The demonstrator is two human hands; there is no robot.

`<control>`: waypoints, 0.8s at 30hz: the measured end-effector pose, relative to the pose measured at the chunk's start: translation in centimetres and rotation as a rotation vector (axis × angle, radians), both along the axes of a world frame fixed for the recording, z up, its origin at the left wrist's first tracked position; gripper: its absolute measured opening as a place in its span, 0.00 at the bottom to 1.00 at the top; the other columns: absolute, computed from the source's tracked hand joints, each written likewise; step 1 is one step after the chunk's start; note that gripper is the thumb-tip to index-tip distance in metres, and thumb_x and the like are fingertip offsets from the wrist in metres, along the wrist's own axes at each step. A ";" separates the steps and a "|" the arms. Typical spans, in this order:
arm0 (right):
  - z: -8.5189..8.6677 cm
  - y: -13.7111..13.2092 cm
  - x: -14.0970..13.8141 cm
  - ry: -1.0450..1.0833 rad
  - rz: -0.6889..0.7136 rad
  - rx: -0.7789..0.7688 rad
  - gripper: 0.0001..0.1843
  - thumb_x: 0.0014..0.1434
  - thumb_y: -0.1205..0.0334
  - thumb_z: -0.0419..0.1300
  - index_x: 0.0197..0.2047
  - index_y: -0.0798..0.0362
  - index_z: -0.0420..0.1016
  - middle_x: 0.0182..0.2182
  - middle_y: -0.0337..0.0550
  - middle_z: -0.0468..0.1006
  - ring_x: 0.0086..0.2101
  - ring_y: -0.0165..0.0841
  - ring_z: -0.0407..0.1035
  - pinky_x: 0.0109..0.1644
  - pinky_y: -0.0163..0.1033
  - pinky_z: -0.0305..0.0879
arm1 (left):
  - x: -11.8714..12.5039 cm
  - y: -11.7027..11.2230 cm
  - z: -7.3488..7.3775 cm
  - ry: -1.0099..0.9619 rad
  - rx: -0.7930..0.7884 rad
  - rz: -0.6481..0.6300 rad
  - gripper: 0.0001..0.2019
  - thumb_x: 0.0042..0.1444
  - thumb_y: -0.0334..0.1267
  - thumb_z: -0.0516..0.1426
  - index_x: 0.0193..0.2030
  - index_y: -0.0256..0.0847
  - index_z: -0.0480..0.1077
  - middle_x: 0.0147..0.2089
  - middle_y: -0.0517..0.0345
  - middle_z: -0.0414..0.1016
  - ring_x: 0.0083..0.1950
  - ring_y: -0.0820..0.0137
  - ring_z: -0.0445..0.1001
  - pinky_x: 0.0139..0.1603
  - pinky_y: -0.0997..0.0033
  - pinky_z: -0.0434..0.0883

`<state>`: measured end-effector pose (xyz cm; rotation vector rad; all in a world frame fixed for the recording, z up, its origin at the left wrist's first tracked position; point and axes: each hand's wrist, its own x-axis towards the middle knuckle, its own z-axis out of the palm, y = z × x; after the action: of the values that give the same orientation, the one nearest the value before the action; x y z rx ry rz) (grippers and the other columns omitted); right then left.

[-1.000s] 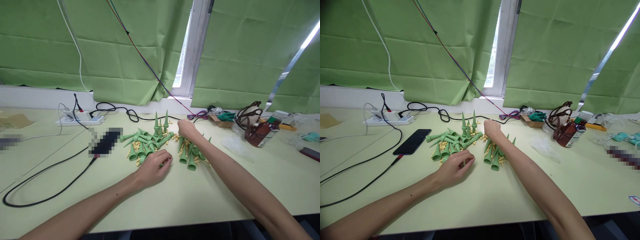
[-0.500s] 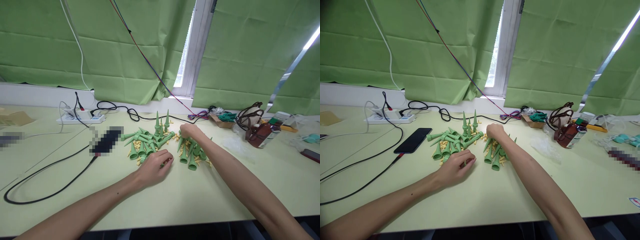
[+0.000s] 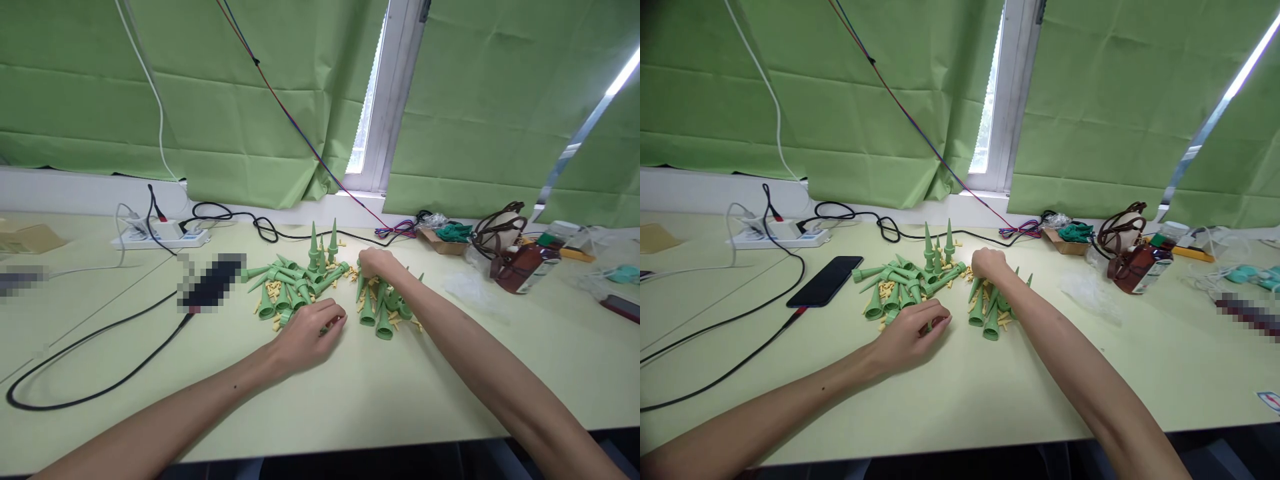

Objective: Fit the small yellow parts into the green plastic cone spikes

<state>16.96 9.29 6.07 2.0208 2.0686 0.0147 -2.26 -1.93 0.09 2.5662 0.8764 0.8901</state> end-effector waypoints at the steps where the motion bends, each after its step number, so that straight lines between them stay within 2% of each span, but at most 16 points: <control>1: 0.1 0.0 -0.1 0.000 -0.001 0.004 0.26 0.53 0.65 0.65 0.56 0.53 0.75 0.52 0.61 0.76 0.50 0.47 0.74 0.46 0.42 0.72 | 0.0 0.0 0.0 -0.002 0.002 -0.001 0.09 0.65 0.32 0.50 0.39 0.38 0.72 0.34 0.56 0.72 0.32 0.73 0.67 0.31 0.73 0.63; 6: 1.0 0.1 -0.4 -0.010 0.002 0.006 0.23 0.54 0.65 0.65 0.55 0.54 0.76 0.52 0.61 0.76 0.50 0.47 0.74 0.47 0.43 0.72 | 0.0 0.0 0.0 -0.013 0.009 -0.003 0.09 0.65 0.32 0.50 0.39 0.38 0.72 0.33 0.56 0.72 0.31 0.73 0.67 0.30 0.73 0.63; 16: 2.1 0.8 -1.2 -0.066 0.038 0.024 0.24 0.56 0.71 0.62 0.57 0.55 0.74 0.53 0.62 0.75 0.49 0.47 0.75 0.46 0.46 0.72 | 0.1 -0.1 0.1 -0.006 0.005 -0.002 0.10 0.65 0.32 0.50 0.38 0.37 0.72 0.33 0.56 0.72 0.31 0.73 0.67 0.29 0.73 0.62; 20: 2.4 1.6 -1.5 -0.085 0.077 0.035 0.23 0.56 0.71 0.62 0.56 0.53 0.75 0.54 0.61 0.75 0.50 0.47 0.74 0.47 0.47 0.69 | 0.1 -0.1 0.1 -0.014 0.010 -0.007 0.10 0.65 0.33 0.50 0.38 0.38 0.72 0.33 0.56 0.72 0.30 0.73 0.67 0.28 0.73 0.62; 24: 2.3 2.5 -1.9 -0.095 0.122 0.057 0.16 0.58 0.67 0.63 0.51 0.51 0.79 0.49 0.58 0.78 0.51 0.47 0.73 0.52 0.50 0.63 | 0.0 0.0 0.0 -0.009 0.019 -0.011 0.10 0.65 0.33 0.50 0.38 0.38 0.72 0.33 0.56 0.72 0.30 0.73 0.67 0.29 0.73 0.63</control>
<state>15.02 11.74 8.34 1.8835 2.1502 0.1902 -2.23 -1.97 0.09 2.5785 0.8542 0.9112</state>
